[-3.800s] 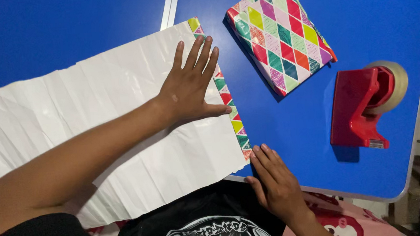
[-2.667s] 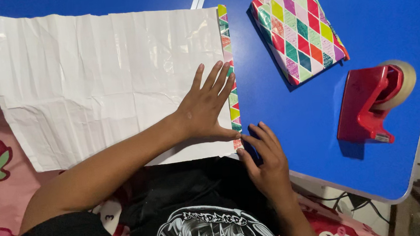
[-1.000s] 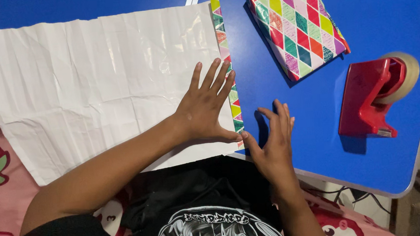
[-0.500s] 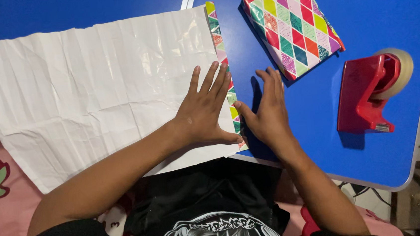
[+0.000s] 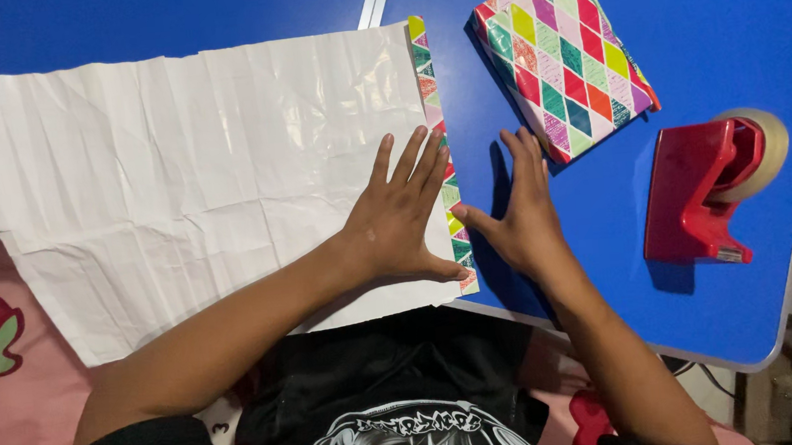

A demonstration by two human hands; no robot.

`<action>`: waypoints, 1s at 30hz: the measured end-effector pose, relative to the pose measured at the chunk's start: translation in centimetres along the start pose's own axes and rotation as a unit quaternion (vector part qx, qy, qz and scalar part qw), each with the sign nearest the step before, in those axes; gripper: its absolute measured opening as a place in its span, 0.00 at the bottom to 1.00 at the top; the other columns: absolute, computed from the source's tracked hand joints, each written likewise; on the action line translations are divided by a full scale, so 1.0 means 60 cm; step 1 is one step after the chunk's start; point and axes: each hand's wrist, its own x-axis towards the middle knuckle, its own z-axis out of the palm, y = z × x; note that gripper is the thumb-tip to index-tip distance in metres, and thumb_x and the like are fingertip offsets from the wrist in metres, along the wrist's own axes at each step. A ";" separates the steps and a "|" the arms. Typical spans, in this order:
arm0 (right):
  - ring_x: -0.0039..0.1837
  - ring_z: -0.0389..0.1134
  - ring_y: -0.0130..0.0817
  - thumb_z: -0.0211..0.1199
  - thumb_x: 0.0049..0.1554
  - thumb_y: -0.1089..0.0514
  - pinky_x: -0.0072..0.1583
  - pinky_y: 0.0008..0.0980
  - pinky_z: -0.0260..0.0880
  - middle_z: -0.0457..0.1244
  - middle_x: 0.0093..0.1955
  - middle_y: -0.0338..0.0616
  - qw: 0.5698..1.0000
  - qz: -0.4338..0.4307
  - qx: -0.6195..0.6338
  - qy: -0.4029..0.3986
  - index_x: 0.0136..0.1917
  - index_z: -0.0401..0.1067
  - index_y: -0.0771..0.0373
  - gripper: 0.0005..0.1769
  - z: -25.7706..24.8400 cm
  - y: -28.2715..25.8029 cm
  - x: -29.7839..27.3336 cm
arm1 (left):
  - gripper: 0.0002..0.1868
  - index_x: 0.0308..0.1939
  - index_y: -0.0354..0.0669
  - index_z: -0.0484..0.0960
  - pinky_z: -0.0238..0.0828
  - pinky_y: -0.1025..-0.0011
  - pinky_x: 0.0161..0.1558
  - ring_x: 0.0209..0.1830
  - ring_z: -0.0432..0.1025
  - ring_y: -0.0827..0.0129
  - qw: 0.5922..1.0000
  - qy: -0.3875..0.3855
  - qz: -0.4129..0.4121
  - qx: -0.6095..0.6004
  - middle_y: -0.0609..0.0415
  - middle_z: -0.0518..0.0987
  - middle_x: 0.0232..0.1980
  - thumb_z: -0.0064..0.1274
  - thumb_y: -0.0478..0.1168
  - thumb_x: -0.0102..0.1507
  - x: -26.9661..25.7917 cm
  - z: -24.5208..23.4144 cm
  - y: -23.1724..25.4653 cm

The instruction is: The person folds a sheet of colorful diamond-patterned wrapping paper on a blue table, repeatedly creasing edges and flipping the sheet to align folds. A completed wrapped gift and a tape dispenser are visible nearby.

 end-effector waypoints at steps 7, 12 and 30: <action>0.84 0.42 0.62 0.72 0.53 0.51 0.79 0.59 0.38 0.46 0.82 0.63 0.997 -0.034 -0.022 -0.062 0.74 0.65 0.55 0.38 -0.013 -0.009 -0.097 | 0.48 0.77 0.28 0.58 0.34 0.43 0.80 0.85 0.42 0.41 0.989 0.098 -0.015 -0.111 0.34 0.52 0.83 0.46 0.67 0.69 -0.005 0.011 -0.008; 0.82 0.49 0.61 0.65 0.58 0.54 0.78 0.59 0.45 0.53 0.80 0.59 0.996 -0.068 -0.035 -0.049 0.69 0.73 0.55 0.25 -0.006 -0.019 -0.132 | 0.42 0.75 0.34 0.64 0.36 0.42 0.77 0.82 0.45 0.41 0.993 0.103 -0.023 -0.060 0.36 0.55 0.80 0.47 0.62 0.67 -0.003 0.012 -0.001; 0.81 0.46 0.62 0.58 0.60 0.43 0.76 0.57 0.47 0.48 0.81 0.60 0.976 -0.135 -0.106 -0.136 0.78 0.57 0.59 0.38 -0.044 -0.035 -0.151 | 0.47 0.75 0.23 0.57 0.34 0.42 0.77 0.81 0.44 0.40 0.994 0.086 -0.036 -0.049 0.33 0.56 0.79 0.47 0.61 0.66 -0.003 -0.003 0.010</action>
